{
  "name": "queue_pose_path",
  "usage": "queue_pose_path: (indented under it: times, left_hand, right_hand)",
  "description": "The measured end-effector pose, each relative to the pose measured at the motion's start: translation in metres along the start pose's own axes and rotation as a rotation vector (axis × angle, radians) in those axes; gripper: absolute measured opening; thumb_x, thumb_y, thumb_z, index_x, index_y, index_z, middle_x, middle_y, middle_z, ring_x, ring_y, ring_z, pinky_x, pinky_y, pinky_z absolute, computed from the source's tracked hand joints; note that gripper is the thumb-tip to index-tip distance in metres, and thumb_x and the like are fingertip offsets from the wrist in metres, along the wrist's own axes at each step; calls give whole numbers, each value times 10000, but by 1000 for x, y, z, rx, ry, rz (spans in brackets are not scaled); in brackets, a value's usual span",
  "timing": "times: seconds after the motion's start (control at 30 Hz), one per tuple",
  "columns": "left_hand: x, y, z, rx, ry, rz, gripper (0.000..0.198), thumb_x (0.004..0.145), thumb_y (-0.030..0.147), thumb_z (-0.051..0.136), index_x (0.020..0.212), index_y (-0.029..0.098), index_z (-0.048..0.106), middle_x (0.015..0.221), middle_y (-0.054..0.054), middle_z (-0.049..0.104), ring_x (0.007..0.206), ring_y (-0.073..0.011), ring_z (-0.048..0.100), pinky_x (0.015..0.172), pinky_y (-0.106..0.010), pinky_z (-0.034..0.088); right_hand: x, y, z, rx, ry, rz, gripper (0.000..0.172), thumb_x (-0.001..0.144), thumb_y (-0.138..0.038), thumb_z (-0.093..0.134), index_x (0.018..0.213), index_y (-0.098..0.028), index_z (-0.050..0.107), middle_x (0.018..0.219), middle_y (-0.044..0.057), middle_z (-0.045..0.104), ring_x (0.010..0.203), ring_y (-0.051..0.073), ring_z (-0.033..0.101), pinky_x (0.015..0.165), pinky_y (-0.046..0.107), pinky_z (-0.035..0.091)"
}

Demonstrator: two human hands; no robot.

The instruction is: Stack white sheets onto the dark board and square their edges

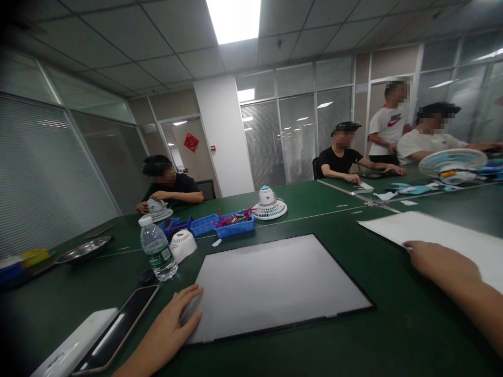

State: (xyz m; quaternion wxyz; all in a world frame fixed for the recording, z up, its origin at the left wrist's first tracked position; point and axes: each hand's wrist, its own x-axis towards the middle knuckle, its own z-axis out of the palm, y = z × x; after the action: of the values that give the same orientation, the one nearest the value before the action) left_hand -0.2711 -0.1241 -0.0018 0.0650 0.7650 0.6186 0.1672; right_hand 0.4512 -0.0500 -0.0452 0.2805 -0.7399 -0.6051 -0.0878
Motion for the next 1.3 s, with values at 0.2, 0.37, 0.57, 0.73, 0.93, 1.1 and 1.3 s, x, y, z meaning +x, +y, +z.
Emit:
queue_pose_path:
  times: [0.2,0.37,0.57,0.73,0.93,1.1,1.3]
  left_hand:
    - [-1,1,0,23,-26,-4,511,948,392,482,1416,216,585,1574,-97,459,1472,-336,377,1222,-602,232]
    - [-2,-1,-1,101,-59,35,511,973,415,459,1438,228,563,1576,-91,455,1472,-310,386,1228,-619,194]
    - [-1,4,-5,98,-70,41,534,983,486,449,1441,234,559,1568,-86,468,1470,-315,389,1230,-614,207]
    - [-1,4,-3,89,-52,50,560,961,525,494,1432,232,569,1567,-91,470,1461,-333,402,1230,-593,237]
    - [0,1,4,77,-40,56,546,985,535,469,1434,239,561,1572,-87,466,1462,-328,401,1232,-582,246]
    - [-2,4,2,63,-75,30,555,1009,539,421,1458,233,532,1600,-96,420,1490,-340,342,1232,-597,220]
    - [-7,0,4,-32,-79,20,573,1020,563,422,1495,249,487,1657,-104,301,1521,-375,237,1209,-616,253]
  right_hand:
    - [-7,-61,-23,-288,-12,19,480,900,-420,403,1110,-152,741,940,280,710,647,355,670,505,454,432]
    - [-45,-173,-23,-231,-61,-455,430,962,-262,388,1270,-210,683,1151,173,717,914,313,705,720,433,533]
    - [-114,-285,-14,-23,-249,-939,423,949,-144,412,1247,-283,678,1127,60,729,977,246,690,839,428,569]
    - [-133,-311,-28,118,-301,-991,347,990,-242,474,1278,-312,654,1212,35,704,1070,223,663,921,408,554]
    - [-89,-259,-20,27,-202,-669,429,1011,-469,414,1276,-274,690,1238,67,708,1125,276,655,991,516,515]
    - [-51,-193,-9,-97,-262,-269,538,969,-542,383,1117,-199,770,1135,130,737,996,350,691,888,580,536]
    - [-50,-189,-6,-18,-311,-241,536,969,-553,382,1142,-216,762,1183,100,727,1043,315,682,907,513,546]
